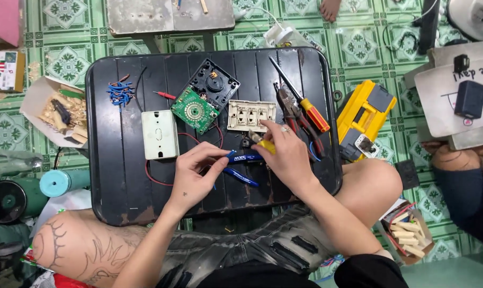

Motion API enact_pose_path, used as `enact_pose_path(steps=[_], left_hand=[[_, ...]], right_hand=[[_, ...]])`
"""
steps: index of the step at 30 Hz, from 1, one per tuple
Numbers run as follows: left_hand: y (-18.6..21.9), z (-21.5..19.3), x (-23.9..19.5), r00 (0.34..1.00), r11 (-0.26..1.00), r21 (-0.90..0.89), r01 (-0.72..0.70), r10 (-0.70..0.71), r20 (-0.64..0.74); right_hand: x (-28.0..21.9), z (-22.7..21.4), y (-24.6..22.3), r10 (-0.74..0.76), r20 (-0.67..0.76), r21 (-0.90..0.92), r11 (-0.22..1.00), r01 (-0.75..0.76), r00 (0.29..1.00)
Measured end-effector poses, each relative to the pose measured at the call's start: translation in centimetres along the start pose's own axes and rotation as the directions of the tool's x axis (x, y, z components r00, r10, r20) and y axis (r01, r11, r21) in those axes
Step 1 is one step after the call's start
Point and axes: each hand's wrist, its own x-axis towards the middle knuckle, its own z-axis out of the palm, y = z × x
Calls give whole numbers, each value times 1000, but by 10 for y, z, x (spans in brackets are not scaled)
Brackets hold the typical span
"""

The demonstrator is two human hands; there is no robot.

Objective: The person sits on the floor and uses a yellow utility knife to strip the insulation from blue wires. They then use pliers to twist the exposed wire ends and connect them to a circuit board and a white plastic housing.

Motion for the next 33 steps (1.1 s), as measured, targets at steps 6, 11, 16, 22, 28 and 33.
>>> enact_pose_path(steps=[6,11,16,22,28,33], left_hand=[[5,5,2,999,994,101,-30,31,-17],[9,17,-1,990,980,139,-144,144,13],[10,17,2,984,977,113,-181,178,29],[2,11,2,996,998,-7,-56,56,64],[-14,17,-5,1000,997,-70,28,-29,-9],[-35,28,-20,988,980,-196,37,-65,-140]], right_hand=[[12,-13,-19,105,8,482,871,-95,994],[14,-20,-42,96,117,835,529,-150,988],[11,-17,-39,166,146,843,495,-210,975],[13,-18,-36,51,269,877,399,-267,962],[8,-11,-41,78,184,877,437,-199,980],[-1,0,-53,151,62,864,487,-129,987]])
